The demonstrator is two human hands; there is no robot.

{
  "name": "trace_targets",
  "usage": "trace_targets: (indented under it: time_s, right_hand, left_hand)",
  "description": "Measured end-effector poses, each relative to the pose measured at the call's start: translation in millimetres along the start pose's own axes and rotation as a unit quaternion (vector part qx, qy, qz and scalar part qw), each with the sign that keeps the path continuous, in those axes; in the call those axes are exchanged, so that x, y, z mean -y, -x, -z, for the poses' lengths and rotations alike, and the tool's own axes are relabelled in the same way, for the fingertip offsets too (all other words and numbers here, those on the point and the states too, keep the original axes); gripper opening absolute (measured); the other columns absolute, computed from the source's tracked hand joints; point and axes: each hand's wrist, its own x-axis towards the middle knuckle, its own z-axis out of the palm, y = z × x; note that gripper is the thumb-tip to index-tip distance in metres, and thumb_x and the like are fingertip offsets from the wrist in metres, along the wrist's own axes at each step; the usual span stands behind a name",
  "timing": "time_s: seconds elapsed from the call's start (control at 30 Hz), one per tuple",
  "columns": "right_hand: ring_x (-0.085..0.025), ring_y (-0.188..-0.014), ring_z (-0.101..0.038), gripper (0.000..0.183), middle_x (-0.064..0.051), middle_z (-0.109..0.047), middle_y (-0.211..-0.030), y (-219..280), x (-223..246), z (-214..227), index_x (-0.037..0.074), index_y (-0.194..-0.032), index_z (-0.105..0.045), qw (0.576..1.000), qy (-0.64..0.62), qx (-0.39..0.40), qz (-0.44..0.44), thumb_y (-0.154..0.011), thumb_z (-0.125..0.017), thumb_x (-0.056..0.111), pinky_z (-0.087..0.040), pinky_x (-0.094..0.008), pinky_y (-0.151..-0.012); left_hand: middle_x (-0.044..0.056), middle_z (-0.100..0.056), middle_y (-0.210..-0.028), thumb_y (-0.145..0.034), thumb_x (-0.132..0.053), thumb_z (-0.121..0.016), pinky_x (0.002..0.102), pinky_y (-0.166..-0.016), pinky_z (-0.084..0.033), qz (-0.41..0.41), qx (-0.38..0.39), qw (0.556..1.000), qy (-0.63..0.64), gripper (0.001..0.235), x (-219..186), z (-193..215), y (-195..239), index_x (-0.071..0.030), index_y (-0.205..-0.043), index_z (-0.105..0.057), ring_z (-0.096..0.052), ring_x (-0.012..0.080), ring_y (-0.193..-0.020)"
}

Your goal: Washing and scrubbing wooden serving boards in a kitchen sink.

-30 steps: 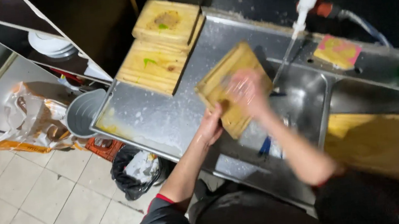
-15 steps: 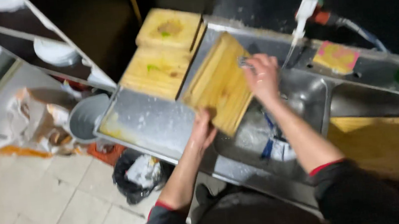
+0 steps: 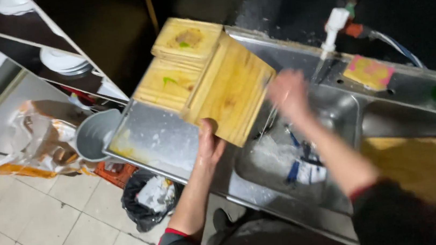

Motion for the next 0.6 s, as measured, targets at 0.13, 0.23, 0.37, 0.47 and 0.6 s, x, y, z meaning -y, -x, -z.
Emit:
trace_targets:
  time_s: [0.13, 0.23, 0.37, 0.47, 0.6]
  right_hand:
    - [-0.030, -0.089, -0.061, 0.014, -0.006, -0.063, -0.099, -8, 62, 63, 0.015, -0.096, -0.062, 0.991, -0.062, -0.095, 0.072, -0.091, -0.068, 0.027, -0.048, -0.044, -0.078]
    - [-0.034, -0.089, -0.060, 0.014, -0.010, -0.062, -0.099, -47, 45, 74, 0.010, -0.093, -0.063, 0.987, -0.095, -0.117, 0.061, -0.092, -0.069, 0.022, -0.047, -0.047, -0.077]
    - [-0.035, -0.091, -0.059, 0.014, -0.014, -0.062, -0.098, -72, 6, 69, 0.006, -0.097, -0.067, 0.992, -0.088, -0.060, -0.065, -0.100, -0.070, 0.020, -0.046, -0.048, -0.079]
    - [-0.030, -0.087, -0.061, 0.015, -0.010, -0.062, -0.087, -33, 98, 85, 0.007, -0.088, -0.063, 0.967, -0.234, -0.101, -0.010, -0.095, -0.065, 0.021, -0.048, -0.049, -0.084]
    - [-0.028, -0.084, -0.061, 0.018, -0.010, -0.062, -0.085, -33, 58, 53, 0.007, -0.087, -0.063, 0.965, -0.256, -0.056, -0.024, -0.095, -0.064, 0.023, -0.048, -0.048, -0.080]
  left_hand:
    - [0.008, -0.049, -0.155, -0.096, -0.051, -0.061, 0.052, -0.118, -0.041, 0.003, 0.027, 0.999, 0.023, 0.076, -3, -4, -12, -0.012, -0.156, -0.035, -0.047, 0.0301, -0.143]
    - [0.010, -0.052, -0.151, -0.099, -0.049, -0.061, 0.054, -0.116, -0.042, 0.025, 0.009, 1.000, 0.005, 0.072, 3, 14, -1, -0.008, -0.154, -0.039, -0.050, 0.0313, -0.139]
    - [0.005, -0.055, -0.145, -0.098, -0.040, -0.065, 0.050, -0.115, -0.044, 0.079, -0.010, 0.994, -0.080, 0.062, 29, 15, 26, -0.012, -0.149, -0.043, -0.053, 0.0244, -0.135]
    - [0.007, -0.047, -0.121, -0.107, -0.030, -0.059, 0.047, -0.101, -0.041, 0.025, -0.002, 0.998, -0.051, 0.041, 66, 118, -15, -0.001, -0.131, -0.044, -0.046, 0.0248, -0.114]
    - [0.010, -0.056, -0.129, -0.102, -0.035, -0.062, 0.046, -0.104, -0.047, 0.068, -0.025, 0.997, -0.041, 0.049, 38, 53, 4, -0.002, -0.136, -0.049, -0.054, 0.0258, -0.120]
